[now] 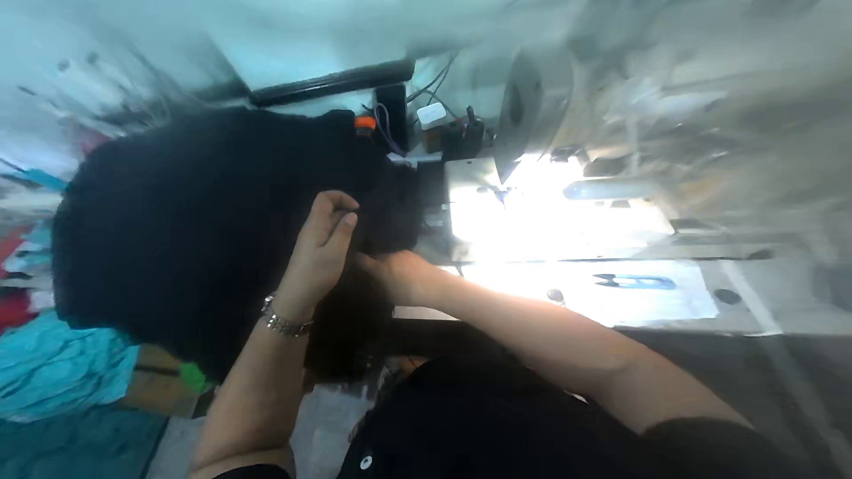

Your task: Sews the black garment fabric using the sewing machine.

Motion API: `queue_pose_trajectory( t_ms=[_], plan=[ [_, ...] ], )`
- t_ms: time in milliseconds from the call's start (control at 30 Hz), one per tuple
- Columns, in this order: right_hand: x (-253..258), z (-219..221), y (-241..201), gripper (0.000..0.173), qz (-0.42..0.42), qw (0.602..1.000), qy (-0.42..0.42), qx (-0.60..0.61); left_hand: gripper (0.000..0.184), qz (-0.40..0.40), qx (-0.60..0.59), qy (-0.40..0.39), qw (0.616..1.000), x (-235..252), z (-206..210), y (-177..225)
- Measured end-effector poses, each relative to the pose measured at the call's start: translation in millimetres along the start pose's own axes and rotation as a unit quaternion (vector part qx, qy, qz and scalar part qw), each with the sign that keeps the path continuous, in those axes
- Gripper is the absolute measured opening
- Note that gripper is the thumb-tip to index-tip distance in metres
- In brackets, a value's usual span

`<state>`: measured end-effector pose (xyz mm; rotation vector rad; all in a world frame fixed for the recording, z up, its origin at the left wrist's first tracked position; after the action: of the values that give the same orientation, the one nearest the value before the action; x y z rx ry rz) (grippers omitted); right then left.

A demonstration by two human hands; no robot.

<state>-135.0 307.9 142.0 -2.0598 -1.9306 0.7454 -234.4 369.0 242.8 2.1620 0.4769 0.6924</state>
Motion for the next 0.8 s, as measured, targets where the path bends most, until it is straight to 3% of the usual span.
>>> queue_pose_trajectory(
  t_ms=[67,133,200,233,267,300,333,367,400,433,467,500,567,633,733,800],
  plan=[
    [16.7,4.3,-0.2,0.076,0.04,0.999,-0.036,-0.003,0.044,0.041,0.111,-0.089,0.989,12.1,-15.9,27.4],
    [24.7,4.6,8.4,0.06,0.053,0.998,-0.016,-0.015,0.062,0.063,0.32,-0.121,0.937,31.9,-45.8,58.5],
    [22.2,-8.8,14.3,0.042,0.052,0.997,0.063,-0.003,0.059,0.033,0.496,-0.07,0.865,51.8,-83.3,91.9],
    [16.0,-21.5,14.3,0.037,0.035,0.99,0.138,0.011,0.046,0.03,0.562,-0.036,0.826,60.5,-103.9,99.2],
    [6.8,-36.4,13.3,0.033,0.005,0.974,0.227,0.024,0.031,0.103,0.638,0.017,0.763,68.0,-126.7,91.2],
    [-5.3,-52.4,11.3,0.029,-0.028,0.953,0.3,0.034,0.031,0.259,0.683,0.104,0.675,78.5,-150.9,70.0],
    [-18.6,-66.5,9.7,0.027,-0.056,0.936,0.345,0.036,0.034,0.358,0.679,0.179,0.615,89.3,-162.5,59.7],
    [-31.8,-75.2,9.0,0.025,-0.076,0.93,0.359,0.034,0.036,0.376,0.657,0.238,0.609,94.8,-156.7,66.2],
    [-44.7,-76.8,9.3,0.023,-0.087,0.932,0.351,0.027,0.036,0.336,0.63,0.259,0.651,93.5,-134.7,89.5],
    [-57.1,-72.8,10.6,0.022,-0.096,0.936,0.339,0.021,0.034,0.247,0.594,0.226,0.731,87.3,-101.7,124.4],
    [-68.7,-65.1,13.5,0.022,-0.106,0.936,0.336,0.013,0.032,0.204,0.557,0.206,0.778,83.1,-73.7,148.5],
    [-81.4,-57.1,17.9,0.024,-0.111,0.937,0.332,0.003,0.031,0.218,0.522,0.206,0.798,80.0,-51.9,159.2],
    [-109.9,-44.8,31.0,0.03,-0.108,0.943,0.315,-0.016,0.026,0.337,0.468,0.193,0.794,77.7,-23.0,154.6],
    [-138.6,-34.6,53.7,0.032,-0.058,0.956,0.288,-0.019,0.034,0.397,0.444,0.105,0.797,82.3,-7.7,135.1],
    [-174.8,-20.7,109.4,0.033,0.047,0.964,0.262,-0.001,0.034,0.354,0.449,-0.045,0.819,87.9,11.5,95.3],
    [-191.3,-10.4,141.3,0.031,0.096,0.975,0.199,-0.014,0.03,0.304,0.448,-0.153,0.827,84.5,33.2,59.9]
  ],
)
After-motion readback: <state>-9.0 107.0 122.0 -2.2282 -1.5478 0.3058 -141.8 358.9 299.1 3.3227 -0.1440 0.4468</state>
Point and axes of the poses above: each hand's wrist, its own x-axis towards the middle knuckle, its own z-axis out of the palm, y = z × x, the point moved 5 cm from there along x, towards the middle knuckle, and after that the axes turned 11 degrees about z, right-handed, at the moved point
